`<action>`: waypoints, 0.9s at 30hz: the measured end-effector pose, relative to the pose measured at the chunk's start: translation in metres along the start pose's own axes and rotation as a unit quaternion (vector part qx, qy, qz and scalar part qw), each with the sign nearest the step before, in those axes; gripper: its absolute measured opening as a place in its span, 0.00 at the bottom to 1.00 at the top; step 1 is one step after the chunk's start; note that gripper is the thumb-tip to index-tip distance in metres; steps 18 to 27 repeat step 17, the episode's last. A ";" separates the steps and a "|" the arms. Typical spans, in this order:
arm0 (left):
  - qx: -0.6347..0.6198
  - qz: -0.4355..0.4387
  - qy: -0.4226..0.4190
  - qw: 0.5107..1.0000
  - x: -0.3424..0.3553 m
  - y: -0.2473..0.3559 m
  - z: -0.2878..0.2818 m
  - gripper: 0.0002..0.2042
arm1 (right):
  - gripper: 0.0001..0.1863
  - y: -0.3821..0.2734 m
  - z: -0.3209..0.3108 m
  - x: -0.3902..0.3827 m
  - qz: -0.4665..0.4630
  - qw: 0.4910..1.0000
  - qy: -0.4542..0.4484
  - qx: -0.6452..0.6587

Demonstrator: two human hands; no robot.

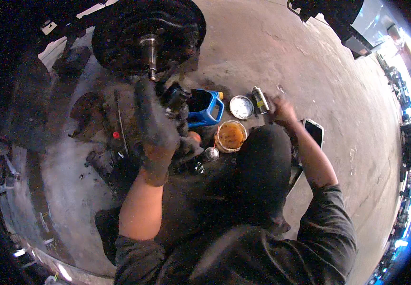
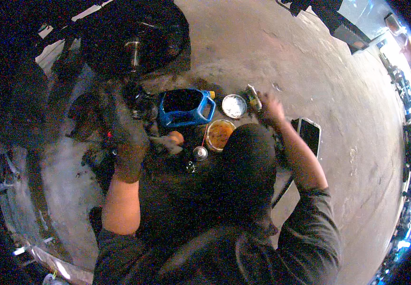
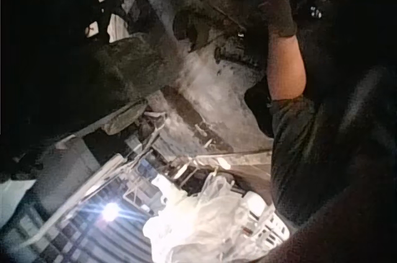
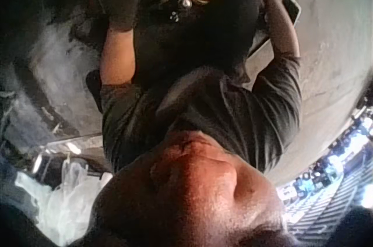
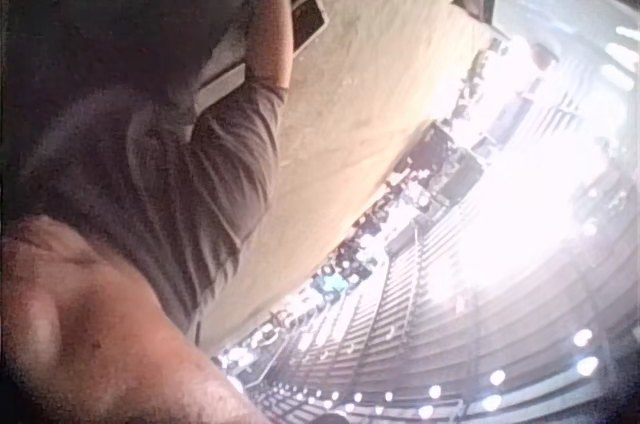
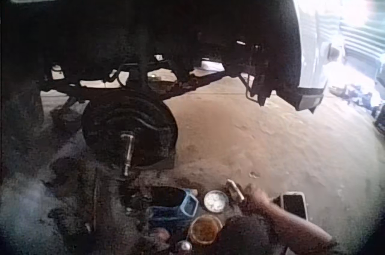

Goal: The person sits on the floor and works on a vehicle's wheel hub. They clean their hands with a cloth, put on gloves, and apply grease to the wheel hub components.

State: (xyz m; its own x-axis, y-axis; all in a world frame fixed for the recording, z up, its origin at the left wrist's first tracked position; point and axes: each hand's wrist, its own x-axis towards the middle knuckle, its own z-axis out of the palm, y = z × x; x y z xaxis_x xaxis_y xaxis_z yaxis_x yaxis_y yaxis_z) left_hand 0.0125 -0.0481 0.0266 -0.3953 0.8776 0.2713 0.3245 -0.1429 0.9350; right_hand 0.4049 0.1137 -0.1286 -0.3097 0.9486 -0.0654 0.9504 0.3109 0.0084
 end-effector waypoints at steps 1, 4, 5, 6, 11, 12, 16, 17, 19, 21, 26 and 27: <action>-0.018 -0.014 0.005 1.000 0.000 0.004 -0.001 0.11 | 0.35 0.008 0.058 -0.002 -0.027 0.991 -0.091 -0.092; -0.107 -0.051 -0.003 0.993 0.010 0.013 0.010 0.13 | 0.09 0.038 0.213 -0.040 0.069 0.996 -0.061 -0.018; -0.113 -0.065 0.014 0.991 0.009 0.016 0.005 0.14 | 0.13 0.023 0.214 -0.042 -0.052 0.995 -0.005 0.087; -0.122 -0.079 0.032 0.989 0.007 0.021 0.002 0.15 | 0.19 0.011 0.214 -0.045 -0.179 0.967 0.034 0.179; -0.139 -0.067 0.086 0.984 0.017 0.033 0.027 0.21 | 0.15 -0.014 0.247 -0.058 -0.162 0.970 -0.134 -0.126; -0.053 -0.026 0.154 0.986 0.016 0.025 0.035 0.22 | 0.18 -0.019 0.233 -0.059 -0.151 0.965 -0.207 -0.059; -0.191 -0.200 0.060 0.959 0.016 0.004 0.010 0.27 | 0.32 -0.023 0.191 -0.057 -0.131 0.941 -0.304 0.070; -0.195 -0.221 0.054 0.954 0.019 0.004 0.015 0.29 | 0.32 -0.020 0.186 -0.061 -0.121 0.942 -0.304 0.074; -0.195 -0.221 0.054 0.954 0.019 0.004 0.015 0.29 | 0.32 -0.020 0.186 -0.061 -0.121 0.942 -0.304 0.074; -0.195 -0.221 0.054 0.954 0.019 0.004 0.015 0.29 | 0.32 -0.020 0.186 -0.061 -0.121 0.942 -0.304 0.074; -0.195 -0.221 0.054 0.954 0.019 0.004 0.015 0.29 | 0.32 -0.020 0.186 -0.061 -0.121 0.942 -0.304 0.074; -0.195 -0.221 0.054 0.954 0.019 0.004 0.015 0.29 | 0.32 -0.020 0.186 -0.061 -0.121 0.942 -0.304 0.074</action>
